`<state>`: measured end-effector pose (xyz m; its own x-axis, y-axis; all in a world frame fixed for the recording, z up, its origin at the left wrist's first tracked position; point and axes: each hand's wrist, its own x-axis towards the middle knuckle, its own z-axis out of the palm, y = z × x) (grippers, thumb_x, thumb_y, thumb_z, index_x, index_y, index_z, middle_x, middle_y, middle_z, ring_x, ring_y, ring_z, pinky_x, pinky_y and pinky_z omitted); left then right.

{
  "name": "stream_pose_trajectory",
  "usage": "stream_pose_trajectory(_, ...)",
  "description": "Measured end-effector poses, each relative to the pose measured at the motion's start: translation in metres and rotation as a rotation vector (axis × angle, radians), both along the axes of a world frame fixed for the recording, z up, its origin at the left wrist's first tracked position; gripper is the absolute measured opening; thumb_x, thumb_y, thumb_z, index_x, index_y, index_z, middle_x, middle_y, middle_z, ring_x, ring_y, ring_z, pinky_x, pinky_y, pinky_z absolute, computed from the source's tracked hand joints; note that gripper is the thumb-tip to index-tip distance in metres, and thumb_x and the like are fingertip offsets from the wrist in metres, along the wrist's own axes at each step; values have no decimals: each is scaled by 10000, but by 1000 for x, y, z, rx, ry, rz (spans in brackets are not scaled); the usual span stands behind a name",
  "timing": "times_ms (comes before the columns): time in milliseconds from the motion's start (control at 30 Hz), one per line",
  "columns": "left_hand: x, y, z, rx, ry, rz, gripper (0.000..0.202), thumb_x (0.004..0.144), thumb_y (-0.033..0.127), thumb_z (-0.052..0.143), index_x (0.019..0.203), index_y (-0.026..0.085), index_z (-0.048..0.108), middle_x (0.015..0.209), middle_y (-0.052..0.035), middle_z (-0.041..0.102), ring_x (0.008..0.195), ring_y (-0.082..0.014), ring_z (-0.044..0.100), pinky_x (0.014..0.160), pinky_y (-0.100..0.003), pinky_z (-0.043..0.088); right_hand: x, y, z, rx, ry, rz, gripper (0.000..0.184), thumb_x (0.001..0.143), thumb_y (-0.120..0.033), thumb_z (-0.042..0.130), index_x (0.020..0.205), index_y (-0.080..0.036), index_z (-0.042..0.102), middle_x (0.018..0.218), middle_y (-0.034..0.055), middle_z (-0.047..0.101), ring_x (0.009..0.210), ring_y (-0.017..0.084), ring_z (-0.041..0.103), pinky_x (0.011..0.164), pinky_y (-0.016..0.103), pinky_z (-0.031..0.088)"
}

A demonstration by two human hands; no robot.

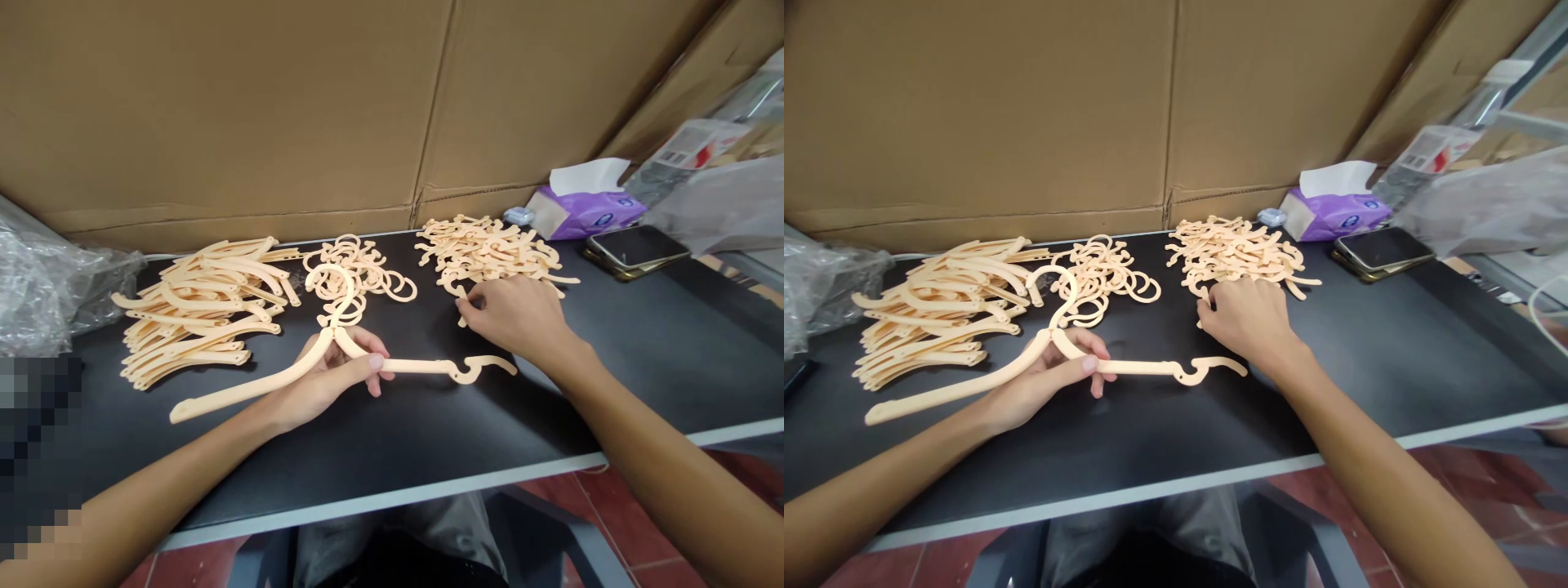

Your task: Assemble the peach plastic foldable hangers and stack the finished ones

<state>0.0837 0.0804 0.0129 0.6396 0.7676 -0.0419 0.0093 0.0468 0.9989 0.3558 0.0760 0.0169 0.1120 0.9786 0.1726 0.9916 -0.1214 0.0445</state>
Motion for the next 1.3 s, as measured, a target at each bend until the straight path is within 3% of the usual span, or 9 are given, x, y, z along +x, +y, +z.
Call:
stream_pose_trajectory(200, 0, 1, -2, -29, -23, 3, 260, 839, 390, 746, 876, 141, 683, 741, -50, 746, 610, -128, 655, 680, -262, 509, -3, -1, 7, -30, 50, -103, 325, 836, -361, 503, 855, -205, 787, 751, 120, 734, 701, 270, 644, 543, 322, 274)
stream_pose_trajectory(367, 0, 0, -2, -48, -27, 5, 267, 831, 390, 754, 873, 137, 677, 740, -49, 742, 619, -133, 661, 694, -270, 517, 5, -2, 15, 7, 122, -147, 248, 788, -339, 547, 807, -213, 760, 780, 106, 738, 728, 282, 644, 558, 326, 308)
stream_pose_trajectory(600, -2, 2, -6, -52, -62, -21, 253, 848, 372, 741, 893, 133, 673, 745, -37, 737, 630, -122, 661, 704, -258, 514, 22, -6, 27, 205, 445, -119, 113, 691, -270, 638, 660, -217, 733, 661, 53, 720, 672, 255, 651, 590, 341, 410)
stream_pose_trajectory(800, -2, 1, -8, -42, -62, -20, 235, 864, 357, 726, 929, 138, 668, 763, -32, 739, 635, -117, 659, 704, -257, 507, 8, -11, 27, 395, 866, 28, 97, 677, -294, 735, 646, -202, 737, 612, 33, 695, 562, 178, 609, 563, 314, 455)
stream_pose_trajectory(1033, -1, -1, -2, -11, 37, 19, 482, 894, 356, 673, 1304, 112, 600, 741, -38, 740, 690, -145, 668, 817, -318, 501, -25, -20, 18, 249, 1178, 265, 146, 701, -318, 792, 657, -203, 714, 593, 11, 684, 522, 142, 622, 497, 253, 497)
stream_pose_trajectory(1200, 1, 0, -2, -34, 84, 55, 481, 869, 402, 691, 1238, 99, 635, 765, -54, 742, 639, -139, 655, 785, -327, 516, -37, -28, 16, 24, 1328, 393, 251, 729, -410, 806, 703, -186, 696, 598, 18, 685, 502, 127, 596, 459, 233, 464)
stream_pose_trajectory(1300, 3, 0, -3, -36, 96, 73, 441, 872, 434, 688, 1162, 103, 656, 749, -57, 739, 621, -137, 653, 727, -303, 516, -39, -30, 13, -14, 1315, 438, 199, 763, -356, 785, 715, -183, 701, 613, 10, 682, 518, 105, 576, 473, 213, 442)
